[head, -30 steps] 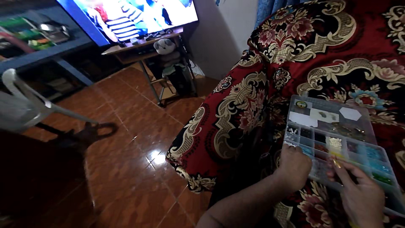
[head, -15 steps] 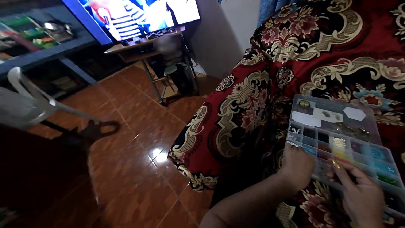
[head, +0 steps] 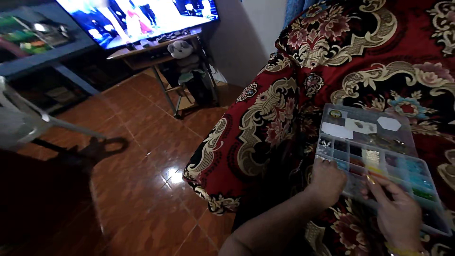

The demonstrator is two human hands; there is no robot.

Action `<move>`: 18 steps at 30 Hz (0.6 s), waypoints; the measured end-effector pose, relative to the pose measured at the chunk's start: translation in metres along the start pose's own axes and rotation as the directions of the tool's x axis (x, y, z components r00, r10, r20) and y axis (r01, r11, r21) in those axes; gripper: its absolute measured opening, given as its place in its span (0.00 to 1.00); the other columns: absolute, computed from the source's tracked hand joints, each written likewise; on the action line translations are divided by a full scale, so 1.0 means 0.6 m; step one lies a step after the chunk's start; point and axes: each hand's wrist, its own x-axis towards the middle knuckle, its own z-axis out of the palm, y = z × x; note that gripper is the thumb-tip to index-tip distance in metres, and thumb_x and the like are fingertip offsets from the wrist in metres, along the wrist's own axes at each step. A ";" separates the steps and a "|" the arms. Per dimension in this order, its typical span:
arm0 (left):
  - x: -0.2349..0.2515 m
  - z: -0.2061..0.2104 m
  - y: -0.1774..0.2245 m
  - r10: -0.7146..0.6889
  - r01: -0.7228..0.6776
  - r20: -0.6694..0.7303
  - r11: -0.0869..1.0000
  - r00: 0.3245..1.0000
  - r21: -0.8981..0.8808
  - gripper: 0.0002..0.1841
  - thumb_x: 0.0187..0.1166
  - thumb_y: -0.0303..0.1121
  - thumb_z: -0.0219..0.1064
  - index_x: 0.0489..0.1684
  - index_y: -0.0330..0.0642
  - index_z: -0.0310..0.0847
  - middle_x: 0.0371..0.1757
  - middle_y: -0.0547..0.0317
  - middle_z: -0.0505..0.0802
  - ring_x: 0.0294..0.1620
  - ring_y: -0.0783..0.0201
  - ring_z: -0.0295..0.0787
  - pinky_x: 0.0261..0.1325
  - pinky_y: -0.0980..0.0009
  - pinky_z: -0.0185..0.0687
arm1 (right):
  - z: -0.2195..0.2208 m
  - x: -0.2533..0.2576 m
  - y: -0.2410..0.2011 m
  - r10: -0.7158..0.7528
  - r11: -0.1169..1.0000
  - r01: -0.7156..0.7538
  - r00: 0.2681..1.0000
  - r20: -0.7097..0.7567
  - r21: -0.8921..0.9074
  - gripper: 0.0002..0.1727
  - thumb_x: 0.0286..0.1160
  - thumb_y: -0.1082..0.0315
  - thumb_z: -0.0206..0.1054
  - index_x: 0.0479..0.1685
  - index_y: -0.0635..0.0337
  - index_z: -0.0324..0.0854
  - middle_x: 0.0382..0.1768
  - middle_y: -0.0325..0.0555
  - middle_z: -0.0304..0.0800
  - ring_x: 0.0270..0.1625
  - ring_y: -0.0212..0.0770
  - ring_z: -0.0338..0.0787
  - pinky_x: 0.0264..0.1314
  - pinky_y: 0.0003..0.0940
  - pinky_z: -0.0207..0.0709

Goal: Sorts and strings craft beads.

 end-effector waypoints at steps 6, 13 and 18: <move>0.001 0.005 -0.001 0.001 -0.001 -0.005 1.000 1.000 -0.005 0.13 0.76 0.21 0.67 0.56 0.32 0.87 0.62 0.38 0.89 0.66 0.41 0.84 0.70 0.43 0.73 | 0.000 0.000 0.000 0.001 1.000 -0.001 1.000 -0.006 0.001 0.07 0.78 0.72 0.63 0.44 0.66 0.85 0.30 0.30 0.90 0.26 0.21 0.88 0.31 0.17 0.86; 0.004 0.004 -0.015 -0.009 0.001 -0.049 0.989 0.999 -0.148 0.13 0.81 0.32 0.68 0.56 0.33 0.87 0.62 0.38 0.88 0.67 0.40 0.83 0.71 0.41 0.73 | -0.002 0.000 0.000 -0.006 1.000 0.006 1.000 0.005 -0.024 0.08 0.79 0.72 0.63 0.45 0.67 0.85 0.30 0.32 0.90 0.26 0.21 0.87 0.32 0.17 0.86; 0.006 0.003 -0.047 -0.036 -0.154 -0.240 0.673 0.970 -0.723 0.11 0.81 0.29 0.68 0.50 0.28 0.88 0.51 0.42 0.93 0.53 0.55 0.91 0.63 0.58 0.85 | 0.000 -0.004 -0.010 -0.006 1.000 0.006 1.000 0.000 -0.030 0.09 0.78 0.71 0.64 0.44 0.68 0.87 0.30 0.33 0.91 0.26 0.22 0.88 0.31 0.19 0.86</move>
